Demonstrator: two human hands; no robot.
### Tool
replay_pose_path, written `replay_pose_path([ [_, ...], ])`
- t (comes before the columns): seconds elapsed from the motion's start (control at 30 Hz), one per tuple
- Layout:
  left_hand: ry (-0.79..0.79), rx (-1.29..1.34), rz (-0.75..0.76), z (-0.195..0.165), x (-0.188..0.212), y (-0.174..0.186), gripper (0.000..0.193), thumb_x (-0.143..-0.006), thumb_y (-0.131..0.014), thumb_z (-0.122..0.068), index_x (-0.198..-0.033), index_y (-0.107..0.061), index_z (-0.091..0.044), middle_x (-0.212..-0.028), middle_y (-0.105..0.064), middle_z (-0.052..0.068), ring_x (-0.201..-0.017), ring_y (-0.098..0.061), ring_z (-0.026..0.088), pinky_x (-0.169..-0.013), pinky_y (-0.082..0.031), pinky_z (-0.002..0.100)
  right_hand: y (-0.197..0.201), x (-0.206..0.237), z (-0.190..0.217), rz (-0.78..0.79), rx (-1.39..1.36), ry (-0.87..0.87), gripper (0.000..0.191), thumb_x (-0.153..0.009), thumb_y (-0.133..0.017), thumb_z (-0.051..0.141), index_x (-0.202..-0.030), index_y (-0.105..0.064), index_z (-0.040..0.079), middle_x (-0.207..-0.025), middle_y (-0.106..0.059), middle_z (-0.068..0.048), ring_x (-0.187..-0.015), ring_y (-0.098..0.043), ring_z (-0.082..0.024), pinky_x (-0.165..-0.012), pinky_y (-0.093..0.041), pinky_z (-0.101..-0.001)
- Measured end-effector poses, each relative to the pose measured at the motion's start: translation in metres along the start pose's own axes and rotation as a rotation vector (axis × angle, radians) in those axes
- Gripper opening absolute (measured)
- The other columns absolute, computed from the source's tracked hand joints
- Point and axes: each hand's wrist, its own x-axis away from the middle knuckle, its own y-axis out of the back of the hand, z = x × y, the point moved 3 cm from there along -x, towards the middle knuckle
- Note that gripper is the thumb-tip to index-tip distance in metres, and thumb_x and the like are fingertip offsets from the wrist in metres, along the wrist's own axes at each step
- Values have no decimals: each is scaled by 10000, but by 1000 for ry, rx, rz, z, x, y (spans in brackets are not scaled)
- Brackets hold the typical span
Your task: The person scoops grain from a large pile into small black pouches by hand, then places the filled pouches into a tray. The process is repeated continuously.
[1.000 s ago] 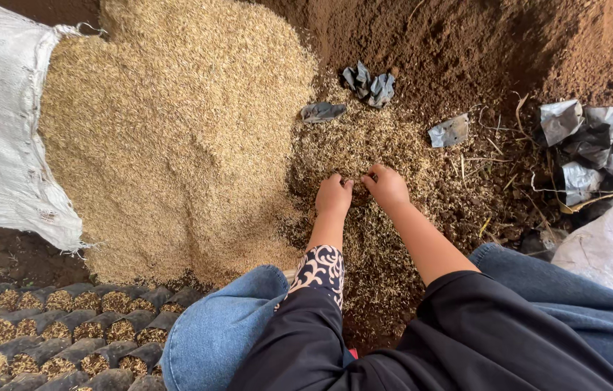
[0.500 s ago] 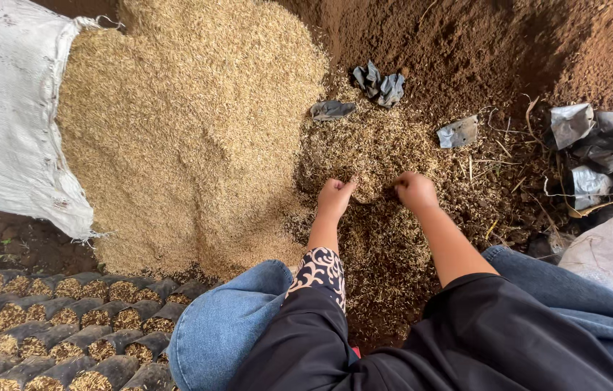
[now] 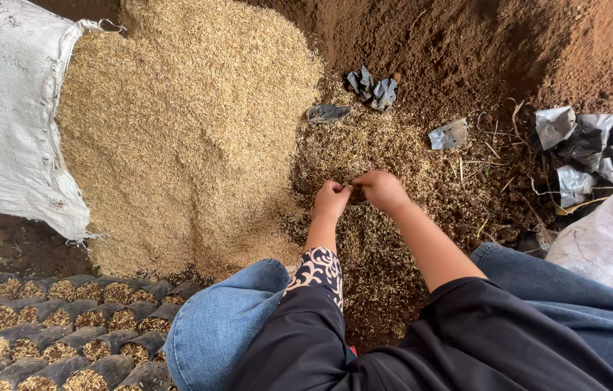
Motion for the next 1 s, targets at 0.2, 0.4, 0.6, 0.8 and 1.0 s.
replay_pose_path([
  [0.2,-54,38,-15,-4,5,-1,301,-935,-692,-341,-955,-629,-47,-885,-661,78,-789,-636,220,-765,-531,373,6,15,-54,266,-48,-474,291,-922,-591,86,-1175,-735,101,-1188,-714,-79,-904,-693,-251,-815,-594,-404],
  [0.4,-13,86,-4,3,1,-3,292,-947,-674,-348,-951,-618,-62,-862,-635,65,-756,-605,216,-748,-523,379,-27,43,-48,266,259,-368,409,-827,-732,141,-1234,-713,181,-1104,-716,-84,-870,-665,-206,-777,-599,-379],
  [0.6,-54,52,-36,6,-2,-1,305,-947,-688,-346,-941,-621,-49,-860,-656,77,-755,-625,219,-755,-522,379,34,6,-47,341,-174,-543,300,-906,-771,283,-1171,-780,142,-1041,-771,-58,-756,-649,-126,-702,-585,-305],
  [0.8,-86,5,-119,5,-6,-3,219,-940,-675,-259,-999,-663,-48,-921,-699,114,-791,-665,245,-758,-536,396,29,-17,4,334,-68,-393,297,-915,-703,183,-1208,-742,207,-1077,-750,-72,-829,-666,-247,-772,-565,-394],
  [1.0,-79,22,-71,6,-6,-5,216,-960,-634,-242,-1014,-663,-35,-932,-710,122,-787,-689,251,-741,-552,397,-6,4,11,6,56,-17,258,-869,-594,10,-1027,-785,80,-1102,-732,-112,-1025,-675,-295,-949,-538,-416],
])
